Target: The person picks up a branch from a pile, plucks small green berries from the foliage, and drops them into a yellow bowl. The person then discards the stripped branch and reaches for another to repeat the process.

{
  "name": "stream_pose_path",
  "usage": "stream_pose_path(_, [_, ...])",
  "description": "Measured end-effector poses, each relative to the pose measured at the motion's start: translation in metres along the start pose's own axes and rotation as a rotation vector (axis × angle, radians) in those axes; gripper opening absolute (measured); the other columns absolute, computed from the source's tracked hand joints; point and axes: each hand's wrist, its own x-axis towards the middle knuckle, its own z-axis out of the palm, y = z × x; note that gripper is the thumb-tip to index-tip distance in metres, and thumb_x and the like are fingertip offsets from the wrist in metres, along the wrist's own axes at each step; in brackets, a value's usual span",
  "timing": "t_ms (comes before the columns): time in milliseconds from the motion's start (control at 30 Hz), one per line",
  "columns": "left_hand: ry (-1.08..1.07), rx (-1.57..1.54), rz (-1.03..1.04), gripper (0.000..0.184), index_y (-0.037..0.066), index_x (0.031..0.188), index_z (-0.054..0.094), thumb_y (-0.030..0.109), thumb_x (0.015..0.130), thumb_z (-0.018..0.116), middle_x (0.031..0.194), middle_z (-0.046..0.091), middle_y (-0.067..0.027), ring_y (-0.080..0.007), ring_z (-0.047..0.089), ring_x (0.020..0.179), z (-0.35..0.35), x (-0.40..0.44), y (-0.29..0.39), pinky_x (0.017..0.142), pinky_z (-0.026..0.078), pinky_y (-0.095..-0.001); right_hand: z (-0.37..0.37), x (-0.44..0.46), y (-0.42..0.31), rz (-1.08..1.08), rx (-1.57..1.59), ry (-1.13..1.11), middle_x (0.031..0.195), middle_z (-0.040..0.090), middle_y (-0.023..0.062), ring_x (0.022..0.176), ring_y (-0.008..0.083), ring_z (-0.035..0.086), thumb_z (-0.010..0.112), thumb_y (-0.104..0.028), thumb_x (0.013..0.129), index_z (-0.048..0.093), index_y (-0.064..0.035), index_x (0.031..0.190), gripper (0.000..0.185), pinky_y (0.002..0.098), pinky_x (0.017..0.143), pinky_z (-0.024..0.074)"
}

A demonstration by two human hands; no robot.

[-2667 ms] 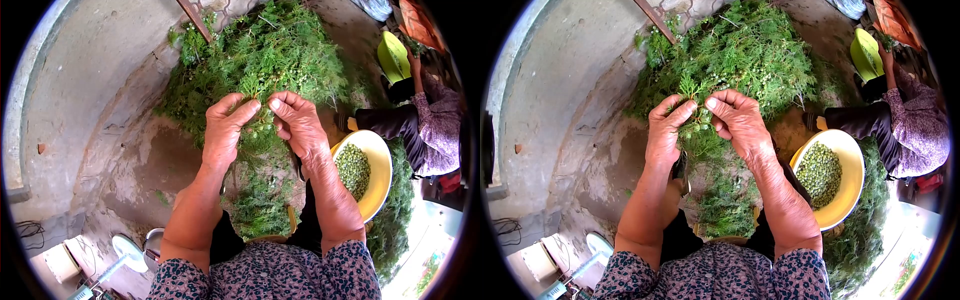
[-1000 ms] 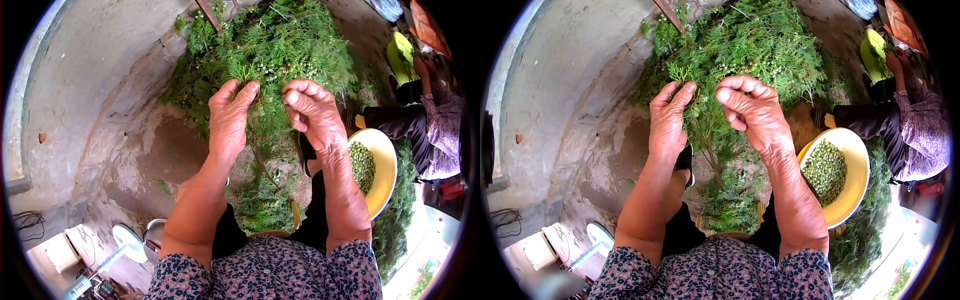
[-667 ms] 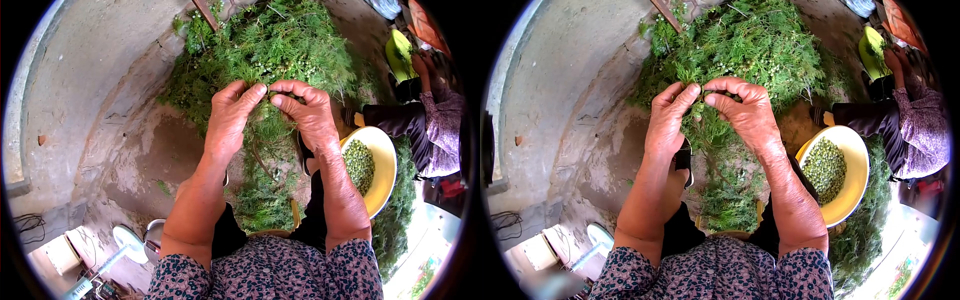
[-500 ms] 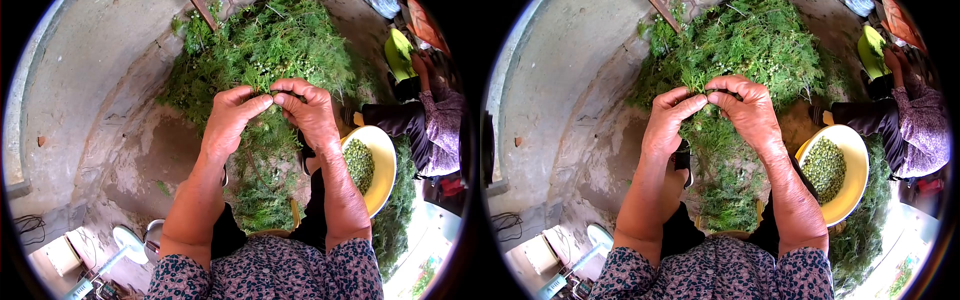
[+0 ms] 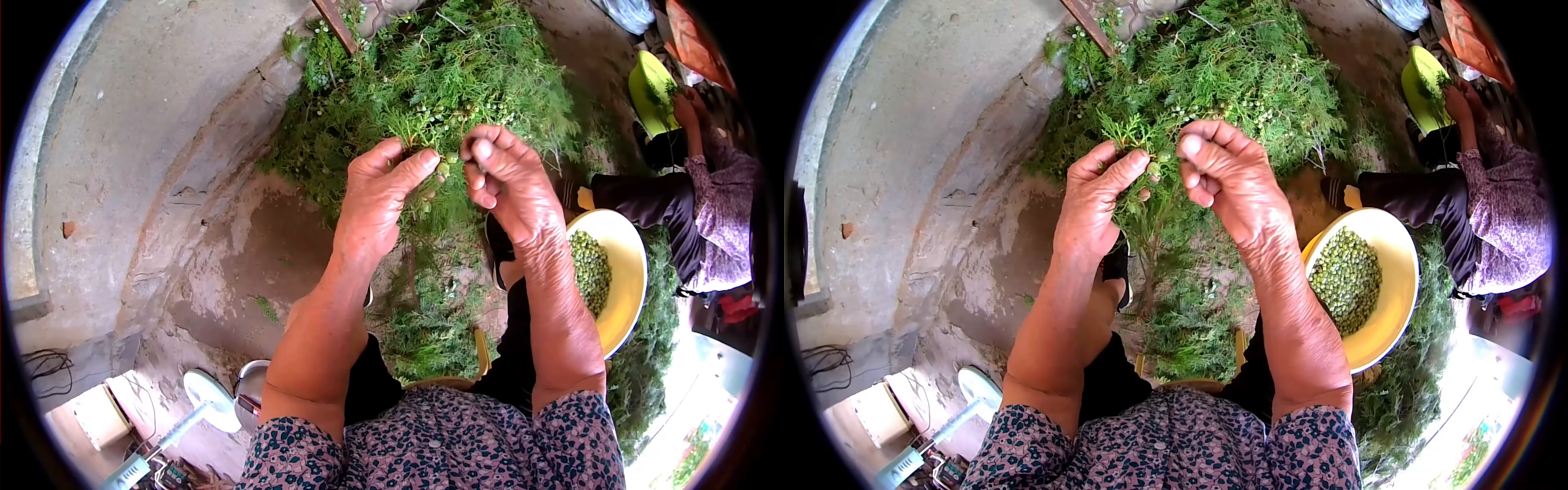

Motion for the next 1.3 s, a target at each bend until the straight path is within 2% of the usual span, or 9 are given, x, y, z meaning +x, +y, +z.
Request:
stream_pose_path(367, [-0.034,0.099,0.002,0.01,0.001,0.085,0.061,0.01,0.081,0.064,0.077,0.06,0.001,-0.0039,0.05,0.066,0.003,-0.002,-0.005,0.056,0.039,-0.0195,0.009,-0.006,0.007,0.062,-0.333,0.095,0.067,0.054,-0.001,0.05,0.0054,0.046,0.064,-0.018,0.082,0.059,-0.0041,0.087,0.016,0.0171,0.041,0.0335])
stream_pose_path(433, [-0.009,0.029,-0.009,0.011,0.003,0.086,0.062,0.012,0.08,0.065,0.077,0.061,0.0006,-0.0058,0.053,0.068,0.001,-0.002,-0.003,0.055,0.04,-0.0217,-0.001,-0.001,0.008,0.076,0.126,-0.007,0.069,0.054,0.0007,0.049,0.0078,0.046,0.061,-0.021,0.084,0.059,-0.0047,0.086,0.017,0.0191,0.04,0.032])
stream_pose_path(567, [0.064,-0.045,0.103,0.009,0.006,0.086,0.063,0.012,0.08,0.065,0.078,0.062,-0.0001,-0.0082,0.056,0.069,-0.004,0.006,-0.014,0.053,0.043,-0.0237,0.011,-0.003,0.0,-0.006,0.1,0.084,0.07,0.055,0.0013,0.05,0.0081,0.047,0.062,-0.018,0.082,0.059,-0.005,0.088,0.015,0.0198,0.041,0.0332])
stream_pose_path(667, [0.095,-0.02,0.156,0.007,0.006,0.085,0.062,0.01,0.08,0.065,0.079,0.062,-0.0004,-0.0078,0.056,0.069,-0.002,0.005,-0.014,0.054,0.043,-0.0229,0.009,-0.007,0.009,-0.06,-0.124,0.002,0.076,0.056,-0.0009,0.056,0.0049,0.049,0.067,-0.008,0.077,0.06,-0.0057,0.094,0.019,0.0166,0.044,0.0364])
stream_pose_path(733, [0.125,-0.024,0.117,0.018,0.007,0.068,0.051,0.005,0.081,0.063,0.069,0.051,0.0043,-0.003,0.044,0.064,0.004,0.003,-0.01,0.055,0.036,-0.0212,0.017,-0.009,0.015,-0.142,-0.325,0.032,0.076,0.056,-0.0012,0.056,0.0039,0.049,0.068,-0.008,0.076,0.06,-0.0062,0.094,0.02,0.0154,0.044,0.0364])
stream_pose_path(900, [0.078,-0.053,0.088,0.01,0.005,0.075,0.055,0.008,0.082,0.063,0.072,0.055,0.0019,-0.0037,0.047,0.065,0.006,0.0,-0.009,0.056,0.037,-0.0208,0.014,-0.006,0.016,-0.08,-0.391,0.055,0.071,0.056,-0.0012,0.055,0.0039,0.049,0.067,-0.01,0.078,0.061,-0.0063,0.093,0.017,0.0153,0.046,0.0375])
stream_pose_path(1000, [0.067,-0.089,0.002,0.007,0.005,0.081,0.058,0.011,0.083,0.062,0.074,0.056,0.0008,-0.0053,0.049,0.065,0.005,-0.001,-0.006,0.055,0.039,-0.0214,0.004,-0.002,0.014,0.091,0.137,-0.042,0.07,0.057,0.0011,0.052,0.0076,0.048,0.064,-0.009,0.08,0.059,-0.0027,0.092,0.015,0.0198,0.043,0.0346])
stream_pose_path(1167, [0.2,-0.118,0.03,0.01,0.009,0.082,0.058,0.018,0.084,0.062,0.075,0.055,0.0033,-0.0064,0.048,0.067,0.004,0.003,-0.005,0.053,0.039,-0.0226,-0.004,0.001,0.002,0.016,0.291,-0.039,0.084,0.06,0.0108,0.065,0.0135,0.052,0.058,-0.008,0.083,0.057,-0.0024,0.093,0.012,0.0199,0.047,0.0359])
stream_pose_path(1300, [0.259,-0.068,0.08,0.019,0.011,0.073,0.051,0.022,0.084,0.062,0.069,0.047,0.0061,-0.0047,0.04,0.063,0.001,0.005,-0.01,0.054,0.038,-0.0215,-0.007,0.001,-0.006,-0.085,0.348,-0.222,0.082,0.06,0.0105,0.053,0.0101,0.045,0.059,-0.008,0.082,0.058,-0.0035,0.091,0.01,0.0192,0.039,0.0296])
